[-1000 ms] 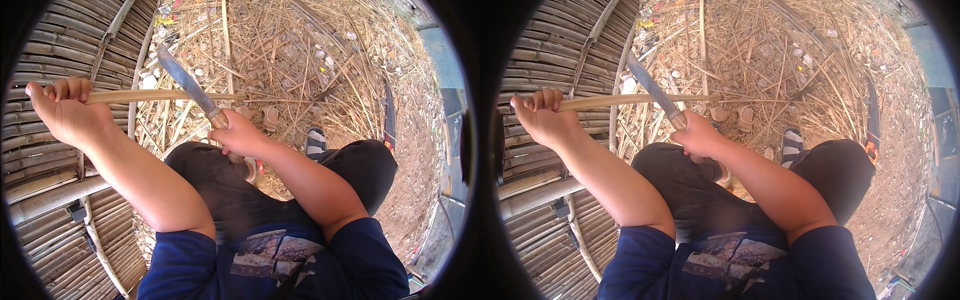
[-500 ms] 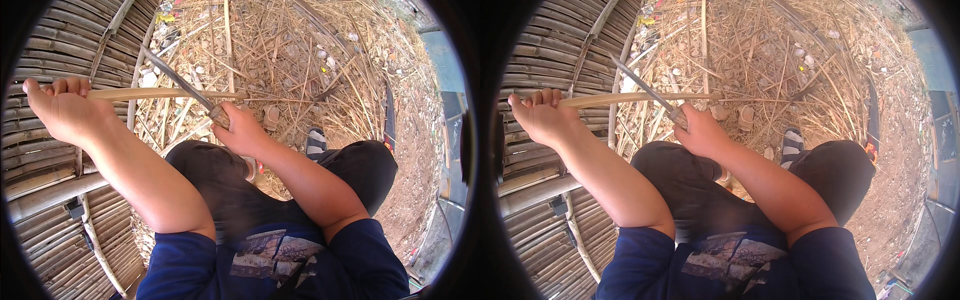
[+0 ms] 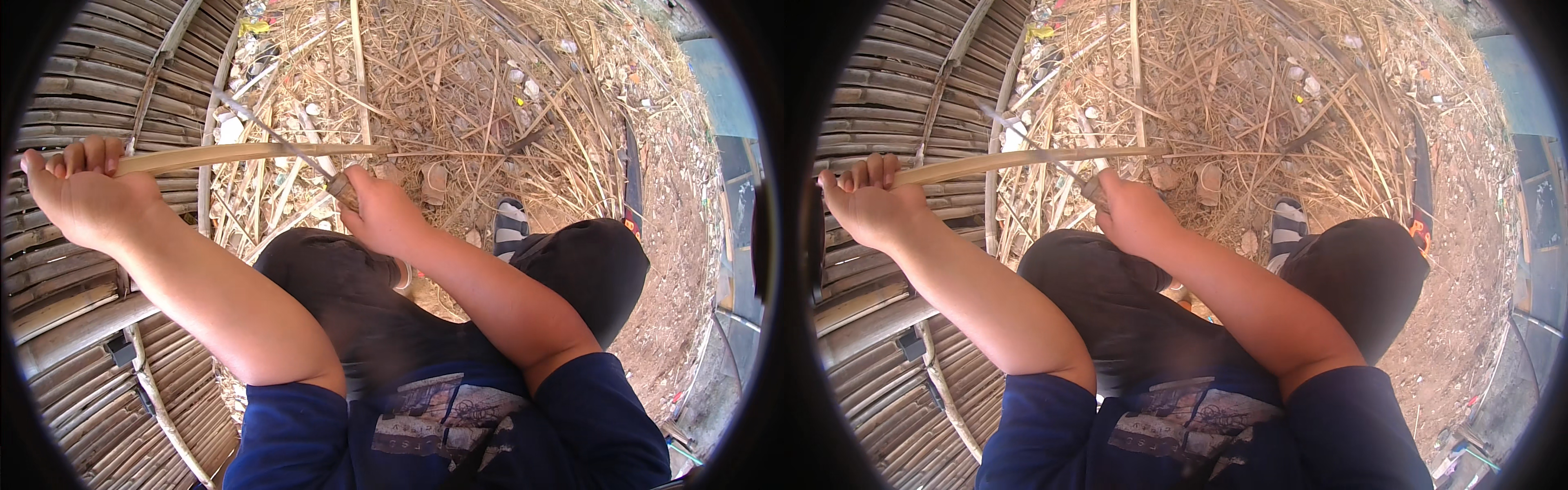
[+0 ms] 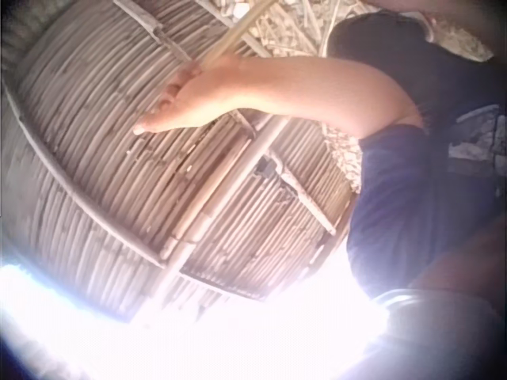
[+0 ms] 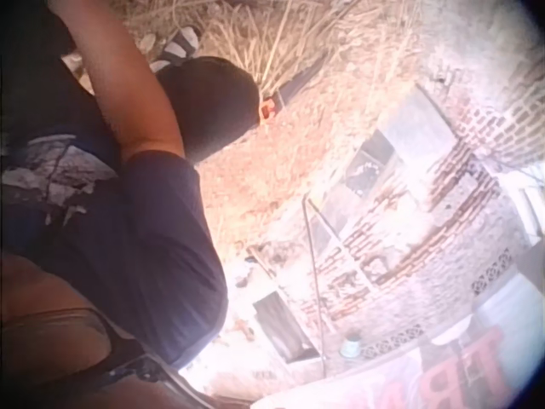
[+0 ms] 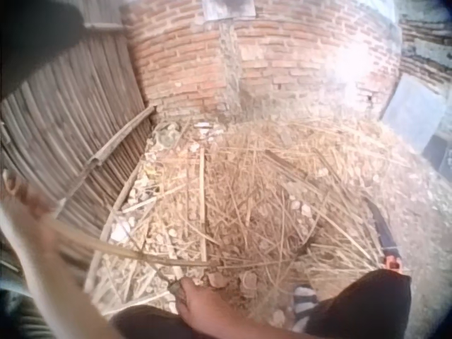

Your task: The person shaves a long strip of bamboo using a knife, occasionally tapping the back of the knife blade with a hammer to assist the shaving motion.

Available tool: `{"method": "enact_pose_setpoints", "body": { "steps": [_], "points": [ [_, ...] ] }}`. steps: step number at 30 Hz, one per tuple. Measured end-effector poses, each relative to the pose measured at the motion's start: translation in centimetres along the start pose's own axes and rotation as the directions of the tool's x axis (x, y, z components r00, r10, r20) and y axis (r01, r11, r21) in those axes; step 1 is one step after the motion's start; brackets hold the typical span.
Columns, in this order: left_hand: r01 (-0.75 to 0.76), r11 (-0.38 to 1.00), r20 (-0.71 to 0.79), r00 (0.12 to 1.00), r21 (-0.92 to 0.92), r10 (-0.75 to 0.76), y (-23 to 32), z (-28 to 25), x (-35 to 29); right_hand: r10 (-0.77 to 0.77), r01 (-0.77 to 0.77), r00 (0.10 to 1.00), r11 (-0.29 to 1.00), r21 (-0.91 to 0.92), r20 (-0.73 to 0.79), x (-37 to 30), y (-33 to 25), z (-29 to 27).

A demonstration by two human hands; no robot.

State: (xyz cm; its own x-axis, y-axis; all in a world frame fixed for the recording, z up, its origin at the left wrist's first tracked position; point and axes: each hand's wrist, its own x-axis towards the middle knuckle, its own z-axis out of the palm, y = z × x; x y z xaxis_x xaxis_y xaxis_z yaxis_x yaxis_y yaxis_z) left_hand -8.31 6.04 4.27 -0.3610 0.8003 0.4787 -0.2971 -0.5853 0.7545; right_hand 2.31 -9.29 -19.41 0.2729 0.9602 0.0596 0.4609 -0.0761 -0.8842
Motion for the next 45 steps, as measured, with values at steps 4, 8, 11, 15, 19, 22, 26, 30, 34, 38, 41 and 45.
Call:
{"method": "enact_pose_setpoints", "body": {
  "steps": [4, 8, 11, 15, 19, 22, 26, 30, 34, 38, 41, 45],
  "points": [
    [-0.001, 1.0, 0.016, 1.0, -0.011, 0.001, -0.4, -0.5, 0.3, 0.11, -0.112, 0.993, 0.993, -0.048, -0.034, -1.3, 3.6, 1.4],
    [0.028, 1.0, -0.023, 0.999, -0.004, -0.028, -0.3, -0.6, 0.6, 0.473, -0.462, 0.88, 0.869, -0.177, 0.025, -3.3, 12.0, 1.4],
    [0.032, 0.999, 0.002, 0.999, -0.026, -0.032, -0.1, -0.3, 0.5, 0.495, -0.49, 0.869, 0.854, -0.175, -0.015, -2.5, 11.4, 1.3],
    [-0.008, 0.999, 0.046, 0.999, -0.039, 0.01, -0.4, -0.1, 0.2, 0.346, -0.346, 0.938, 0.938, -0.031, -0.005, -1.3, 6.6, 0.9],
    [0.006, 0.999, 0.082, 0.997, -0.035, -0.003, -0.6, -0.9, 0.7, 0.315, -0.317, 0.945, 0.948, 0.016, 0.087, -1.1, 3.9, 0.2],
    [0.026, 0.998, 0.085, 0.996, -0.051, -0.021, -0.4, -1.0, 1.0, 0.405, -0.405, 0.914, 0.914, 0.003, 0.004, -3.2, 9.1, 2.0],
    [0.045, 0.996, 0.077, 0.996, -0.08, -0.039, -0.6, -1.3, 1.3, 0.588, -0.581, 0.809, 0.802, -0.136, 0.012, -3.0, 13.1, 1.5],
    [0.086, 0.983, 0.194, 0.98, -0.165, -0.054, -1.0, -1.8, 1.9, 0.47, -0.469, 0.883, 0.882, -0.055, 0.005, -1.9, 8.2, 0.7],
    [0.079, 0.987, 0.241, 0.97, -0.14, -0.044, -0.7, -1.6, 1.4, 0.343, -0.34, 0.938, 0.939, -0.056, 0.044, -1.7, 6.2, 0.9],
    [0.098, 0.981, 0.219, 0.974, -0.167, -0.06, -0.4, -0.9, 1.0, 0.359, -0.355, 0.933, 0.908, -0.224, -0.022, -4.4, 14.6, 2.7],
    [0.082, 0.986, 0.193, 0.98, -0.144, -0.054, -0.5, -1.0, 0.9, 0.464, -0.443, 0.885, 0.856, -0.267, 0.021, -3.7, 13.6, 1.1],
    [0.057, 0.987, 0.192, 0.981, -0.149, -0.027, -0.7, -0.7, 0.8, 0.406, -0.41, 0.912, 0.906, -0.106, -0.054, -2.5, 10.3, 1.3]
  ]
}}
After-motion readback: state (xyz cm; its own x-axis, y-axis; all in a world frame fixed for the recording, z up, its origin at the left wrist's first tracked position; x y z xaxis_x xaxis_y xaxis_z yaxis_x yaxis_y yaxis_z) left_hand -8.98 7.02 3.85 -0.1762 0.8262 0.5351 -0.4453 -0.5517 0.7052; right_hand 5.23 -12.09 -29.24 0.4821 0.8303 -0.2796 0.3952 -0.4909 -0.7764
